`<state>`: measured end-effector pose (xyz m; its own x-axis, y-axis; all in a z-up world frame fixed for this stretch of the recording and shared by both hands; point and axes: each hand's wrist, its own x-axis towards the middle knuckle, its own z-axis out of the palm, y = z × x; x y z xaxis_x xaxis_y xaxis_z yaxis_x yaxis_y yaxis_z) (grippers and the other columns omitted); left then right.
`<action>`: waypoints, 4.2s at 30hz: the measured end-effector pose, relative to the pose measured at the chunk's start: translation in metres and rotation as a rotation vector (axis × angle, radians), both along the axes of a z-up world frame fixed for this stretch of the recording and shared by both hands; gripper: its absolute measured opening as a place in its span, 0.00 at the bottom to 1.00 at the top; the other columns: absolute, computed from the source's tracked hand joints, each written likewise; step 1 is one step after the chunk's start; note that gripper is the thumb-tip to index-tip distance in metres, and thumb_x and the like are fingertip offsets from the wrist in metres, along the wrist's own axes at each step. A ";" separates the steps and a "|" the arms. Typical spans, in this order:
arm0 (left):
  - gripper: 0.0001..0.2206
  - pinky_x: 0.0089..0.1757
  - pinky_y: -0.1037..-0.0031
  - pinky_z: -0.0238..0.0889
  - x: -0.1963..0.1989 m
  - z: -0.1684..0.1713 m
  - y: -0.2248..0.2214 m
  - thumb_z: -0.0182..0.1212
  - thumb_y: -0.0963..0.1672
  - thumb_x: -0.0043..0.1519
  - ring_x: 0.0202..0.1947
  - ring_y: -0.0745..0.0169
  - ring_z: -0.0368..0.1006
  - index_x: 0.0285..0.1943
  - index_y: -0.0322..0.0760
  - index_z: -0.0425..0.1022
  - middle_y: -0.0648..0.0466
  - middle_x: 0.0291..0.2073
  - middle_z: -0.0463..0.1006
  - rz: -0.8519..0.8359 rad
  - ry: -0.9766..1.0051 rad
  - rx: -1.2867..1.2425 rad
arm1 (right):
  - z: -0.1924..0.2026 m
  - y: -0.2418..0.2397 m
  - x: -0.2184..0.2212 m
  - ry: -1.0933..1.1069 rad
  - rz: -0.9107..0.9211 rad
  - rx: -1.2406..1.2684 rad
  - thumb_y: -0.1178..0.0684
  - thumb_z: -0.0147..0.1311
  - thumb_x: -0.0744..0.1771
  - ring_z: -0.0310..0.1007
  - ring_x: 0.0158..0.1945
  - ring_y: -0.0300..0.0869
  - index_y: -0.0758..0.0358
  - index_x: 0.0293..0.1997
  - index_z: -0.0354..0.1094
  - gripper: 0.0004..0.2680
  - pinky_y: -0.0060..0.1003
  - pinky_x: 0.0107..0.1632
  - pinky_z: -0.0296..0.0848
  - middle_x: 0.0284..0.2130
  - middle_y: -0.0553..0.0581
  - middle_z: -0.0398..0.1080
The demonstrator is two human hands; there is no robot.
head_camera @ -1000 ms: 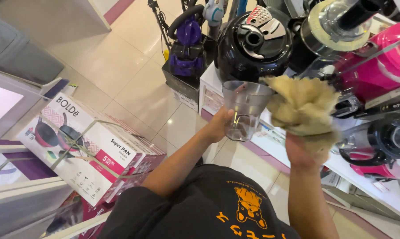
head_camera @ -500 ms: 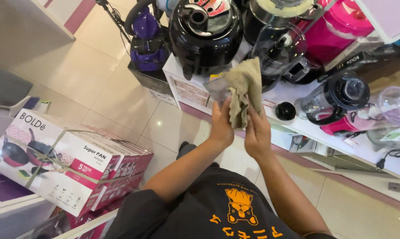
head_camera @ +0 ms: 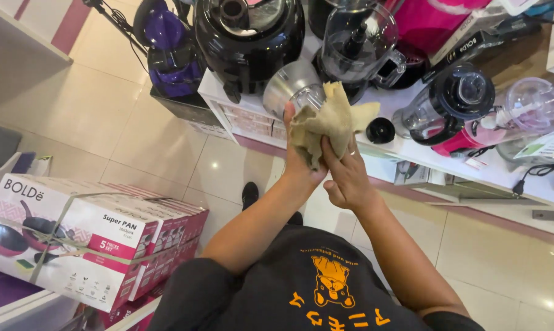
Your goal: Cleaning a small blender cup and its components using a cloth in a retail setting.
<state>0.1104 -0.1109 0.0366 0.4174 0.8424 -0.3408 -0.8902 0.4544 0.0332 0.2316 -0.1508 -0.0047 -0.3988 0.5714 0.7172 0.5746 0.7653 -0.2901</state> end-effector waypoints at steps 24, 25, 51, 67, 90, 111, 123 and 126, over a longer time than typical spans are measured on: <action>0.38 0.47 0.43 0.72 -0.020 -0.012 -0.028 0.50 0.63 0.67 0.53 0.36 0.76 0.75 0.35 0.61 0.34 0.61 0.71 -0.477 0.340 0.529 | 0.093 0.013 0.066 0.640 0.127 -0.546 0.69 0.52 0.68 0.68 0.61 0.51 0.78 0.59 0.69 0.13 0.52 0.63 0.68 0.55 0.73 0.71; 0.38 0.47 0.43 0.72 -0.026 -0.011 -0.024 0.50 0.63 0.67 0.53 0.36 0.76 0.75 0.35 0.61 0.34 0.61 0.71 -0.481 0.340 0.534 | 0.098 0.011 0.064 0.642 0.123 -0.541 0.69 0.52 0.68 0.68 0.61 0.51 0.78 0.59 0.69 0.13 0.52 0.63 0.68 0.55 0.73 0.71; 0.19 0.39 0.55 0.78 -0.002 -0.035 -0.038 0.58 0.50 0.65 0.43 0.49 0.79 0.61 0.39 0.74 0.46 0.46 0.80 -0.247 0.292 0.534 | 0.042 -0.012 0.051 0.187 -0.038 -0.145 0.35 0.25 0.74 0.58 0.70 0.65 0.69 0.69 0.64 0.27 0.56 0.74 0.38 0.60 0.72 0.67; 0.30 0.36 0.58 0.78 -0.008 -0.012 -0.046 0.69 0.49 0.57 0.44 0.47 0.79 0.64 0.32 0.64 0.41 0.47 0.77 -0.258 0.535 0.535 | 0.048 0.002 0.050 0.473 0.021 -0.439 0.33 0.19 0.74 0.41 0.78 0.59 0.63 0.79 0.45 0.28 0.56 0.78 0.37 0.75 0.67 0.44; 0.28 0.33 0.56 0.82 -0.031 -0.031 -0.039 0.79 0.41 0.49 0.39 0.43 0.81 0.58 0.30 0.71 0.39 0.42 0.80 -0.379 0.594 0.688 | 0.084 -0.007 0.056 0.690 0.088 -0.625 0.64 0.60 0.66 0.69 0.36 0.36 0.72 0.51 0.73 0.09 0.35 0.34 0.72 0.26 0.59 0.69; 0.30 0.51 0.48 0.74 0.001 -0.037 -0.045 0.49 0.61 0.66 0.54 0.37 0.76 0.65 0.39 0.69 0.39 0.56 0.76 -0.295 -0.173 0.408 | 0.012 -0.026 0.043 0.862 0.149 -0.370 0.48 0.40 0.72 0.68 0.57 0.56 0.72 0.53 0.68 0.15 0.51 0.65 0.63 0.51 0.72 0.67; 0.29 0.48 0.56 0.74 0.009 -0.043 -0.045 0.59 0.60 0.63 0.51 0.48 0.77 0.60 0.37 0.76 0.43 0.51 0.79 -0.418 0.255 0.381 | 0.046 -0.007 0.066 0.327 0.158 -0.342 0.29 0.14 0.71 0.50 0.74 0.63 0.68 0.70 0.62 0.34 0.54 0.73 0.50 0.71 0.71 0.52; 0.31 0.53 0.53 0.72 0.011 -0.012 -0.041 0.61 0.60 0.63 0.56 0.47 0.74 0.63 0.35 0.73 0.47 0.56 0.74 -0.323 0.359 0.353 | 0.074 -0.015 0.043 0.370 0.098 -0.408 0.28 0.16 0.72 0.49 0.73 0.65 0.66 0.71 0.61 0.33 0.57 0.73 0.50 0.69 0.72 0.54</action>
